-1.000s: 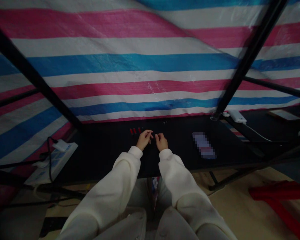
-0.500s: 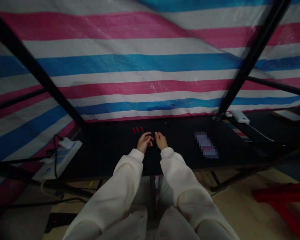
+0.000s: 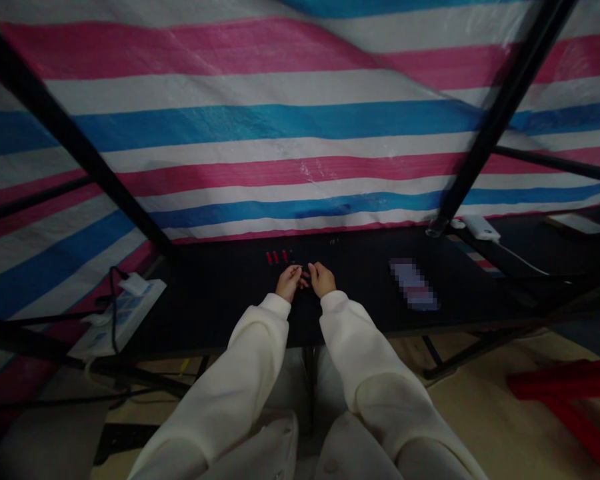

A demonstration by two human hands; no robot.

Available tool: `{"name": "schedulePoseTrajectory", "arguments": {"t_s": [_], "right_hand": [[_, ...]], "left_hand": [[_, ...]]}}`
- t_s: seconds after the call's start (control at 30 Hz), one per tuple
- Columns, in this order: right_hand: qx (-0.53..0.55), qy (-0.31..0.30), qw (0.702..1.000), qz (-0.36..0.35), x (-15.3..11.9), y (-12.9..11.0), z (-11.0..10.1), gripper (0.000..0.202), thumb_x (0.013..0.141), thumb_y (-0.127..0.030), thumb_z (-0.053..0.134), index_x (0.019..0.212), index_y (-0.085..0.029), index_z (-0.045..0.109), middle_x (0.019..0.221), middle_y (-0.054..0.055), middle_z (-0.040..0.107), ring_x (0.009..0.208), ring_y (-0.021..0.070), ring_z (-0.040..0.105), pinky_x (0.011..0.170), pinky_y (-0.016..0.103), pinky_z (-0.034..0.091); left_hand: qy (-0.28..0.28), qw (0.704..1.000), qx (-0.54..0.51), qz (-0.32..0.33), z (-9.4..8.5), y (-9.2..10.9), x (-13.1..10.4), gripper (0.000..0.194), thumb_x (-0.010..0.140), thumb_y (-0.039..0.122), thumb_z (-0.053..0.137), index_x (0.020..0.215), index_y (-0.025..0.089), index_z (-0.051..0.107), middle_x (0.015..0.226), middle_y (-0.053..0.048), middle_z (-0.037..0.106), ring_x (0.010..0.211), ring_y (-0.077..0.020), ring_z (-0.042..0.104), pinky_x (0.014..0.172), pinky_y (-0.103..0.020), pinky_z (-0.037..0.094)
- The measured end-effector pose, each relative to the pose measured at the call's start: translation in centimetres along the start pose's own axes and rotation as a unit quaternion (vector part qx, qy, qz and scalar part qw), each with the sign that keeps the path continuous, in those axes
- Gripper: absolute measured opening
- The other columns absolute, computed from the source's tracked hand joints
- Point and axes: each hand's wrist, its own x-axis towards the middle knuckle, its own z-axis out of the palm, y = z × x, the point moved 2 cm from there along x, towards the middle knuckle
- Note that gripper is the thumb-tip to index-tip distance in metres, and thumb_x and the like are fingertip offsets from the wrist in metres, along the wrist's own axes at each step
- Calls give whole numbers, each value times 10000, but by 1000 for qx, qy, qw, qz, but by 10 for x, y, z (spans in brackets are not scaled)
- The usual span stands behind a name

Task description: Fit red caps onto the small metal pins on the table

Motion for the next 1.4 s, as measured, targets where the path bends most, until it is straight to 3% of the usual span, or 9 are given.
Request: {"name": "schedulePoseTrajectory", "arguments": {"t_s": [0.13,0.33,0.43,0.63,0.8,1.0,1.1,1.27,1.4], "right_hand": [[-20,-2,1000,-14,-2,-5,-2,397,868,-468,267,666,-195,471,568,-16,467,518,100,401,527,210,299],[-6,-13,1000,-20,-2,-7,-4,370,871,-448,271,734,-199,508,658,14,529,605,124,474,597,221,360],[19,-5,1000,-22,-1,-4,-3,344,868,-431,281,824,-192,524,736,33,555,669,140,510,642,235,391],[74,18,997,-22,2,3,1,294,854,-393,322,933,-176,505,862,65,564,781,157,537,739,268,420],[97,52,994,-4,3,6,0,290,851,-376,328,989,-167,475,897,78,559,803,165,538,750,288,426],[92,-4,995,-26,2,5,3,267,845,-370,344,972,-182,485,910,69,563,829,162,540,775,292,428],[85,-44,994,-43,2,6,7,248,832,-359,372,961,-184,491,888,62,565,812,163,543,762,297,434],[88,-33,994,-58,2,6,8,236,816,-333,393,963,-181,497,901,66,554,814,162,536,740,294,437],[80,-43,991,-101,1,3,7,205,792,-321,432,896,-181,538,869,58,534,766,151,518,700,282,437]], "left_hand": [[5,1000,-22,-17,1,-2,2,366,699,478,578,784,146,448,592,4,578,409,-98,550,382,-182,313],[60,996,-48,-37,2,1,2,390,677,510,568,713,156,408,539,25,546,380,-93,524,374,-189,302],[89,994,-62,-27,0,3,3,389,692,519,544,726,160,397,529,34,536,371,-86,513,380,-188,307],[94,993,-76,-9,-4,1,6,369,712,490,549,802,166,399,558,44,538,379,-80,513,391,-184,313],[141,985,-98,7,-8,1,6,335,738,461,536,832,170,398,565,45,541,391,-76,502,418,-196,343],[58,998,-32,5,-3,4,1,361,628,418,663,775,122,519,579,16,553,435,-63,493,440,-197,352],[63,996,-53,15,-2,5,0,362,619,411,670,790,123,531,579,17,552,433,-60,480,443,-201,355],[84,995,-51,31,-4,3,1,362,637,416,653,827,121,565,577,19,536,420,-48,449,436,-200,343],[71,996,-33,33,-6,0,3,364,632,401,660,851,117,597,540,33,507,417,-47,430,430,-194,326]]}}
